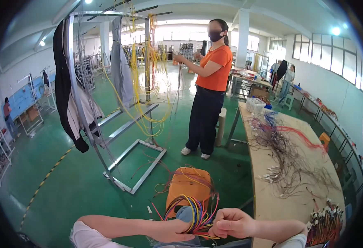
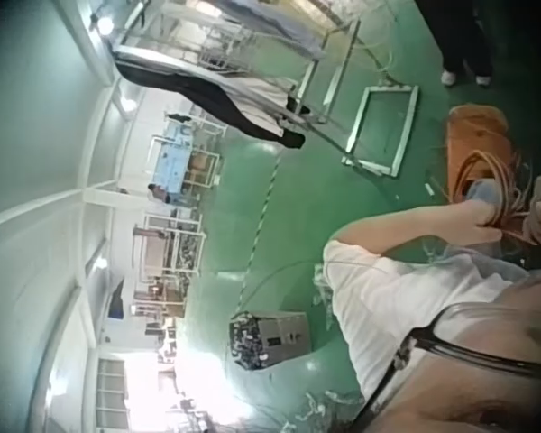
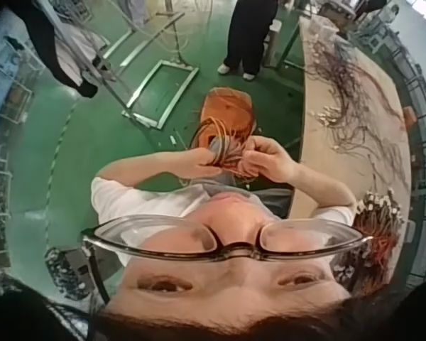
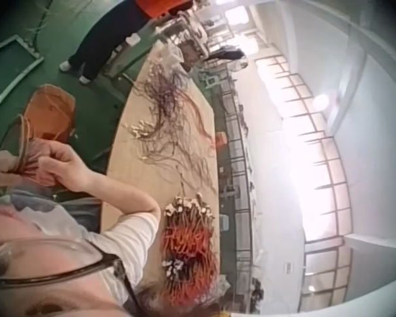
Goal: Wrapping electrical wire bundle connectors with black electrical tape in a factory setting.
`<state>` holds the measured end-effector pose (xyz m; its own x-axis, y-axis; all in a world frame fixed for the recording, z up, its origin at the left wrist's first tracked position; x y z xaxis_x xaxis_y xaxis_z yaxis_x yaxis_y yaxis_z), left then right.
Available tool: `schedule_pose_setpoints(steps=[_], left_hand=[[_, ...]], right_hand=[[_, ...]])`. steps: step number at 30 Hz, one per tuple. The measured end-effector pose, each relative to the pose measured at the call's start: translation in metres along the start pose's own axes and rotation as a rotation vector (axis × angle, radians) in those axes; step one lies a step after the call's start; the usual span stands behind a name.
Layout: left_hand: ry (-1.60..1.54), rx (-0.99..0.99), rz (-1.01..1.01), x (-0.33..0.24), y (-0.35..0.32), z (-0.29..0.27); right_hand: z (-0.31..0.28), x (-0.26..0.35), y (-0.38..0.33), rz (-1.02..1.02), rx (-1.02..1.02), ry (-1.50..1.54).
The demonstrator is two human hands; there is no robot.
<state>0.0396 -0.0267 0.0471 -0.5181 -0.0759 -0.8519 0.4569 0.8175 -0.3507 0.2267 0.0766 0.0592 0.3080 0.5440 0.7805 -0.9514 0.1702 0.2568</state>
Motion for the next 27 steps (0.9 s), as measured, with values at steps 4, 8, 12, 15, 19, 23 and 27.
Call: schedule_pose_setpoints(steps=[4, 8, 12, 15, 19, 23, 27], left_hand=[[-0.414, 0.107, -0.25, 0.022, -0.009, -0.002], [-0.146, -0.045, -0.23, -0.003, -0.01, -0.013], [-0.095, -0.043, -0.213, -0.02, 0.003, -0.01], [0.021, 0.047, -0.242, -0.008, 0.02, -0.013], [0.234, 0.108, -0.262, -0.04, 0.054, -0.017], [0.261, 0.112, -0.11, -0.065, 0.08, 0.003], [0.186, 0.205, 0.039, -0.088, 0.108, 0.017]], right_hand=[[0.005, 0.086, 0.002, -0.463, -0.164, -0.979], [-0.003, 0.156, -0.007, -0.873, -0.2, -1.027], [0.006, 0.159, 0.003, -0.859, -0.043, -1.018], [0.013, 0.155, 0.009, -0.823, 0.023, -1.05], [0.025, 0.144, -0.038, -0.667, -0.219, -1.215], [0.057, 0.135, -0.074, -0.516, -0.443, -1.353], [-0.003, 0.032, -0.081, -0.592, -0.271, -1.264]])
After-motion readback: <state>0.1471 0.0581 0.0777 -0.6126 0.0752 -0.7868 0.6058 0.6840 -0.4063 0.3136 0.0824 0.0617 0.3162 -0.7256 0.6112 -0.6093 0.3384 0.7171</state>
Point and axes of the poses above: each hand's wrist, its own y-axis towards the middle knuckle, its own z-axis out of the palm, x = y × z, the point moved 1 cm from there along y, towards the middle knuckle, and after that the axes turned 12 degrees about -z, right-handed, at the moved point
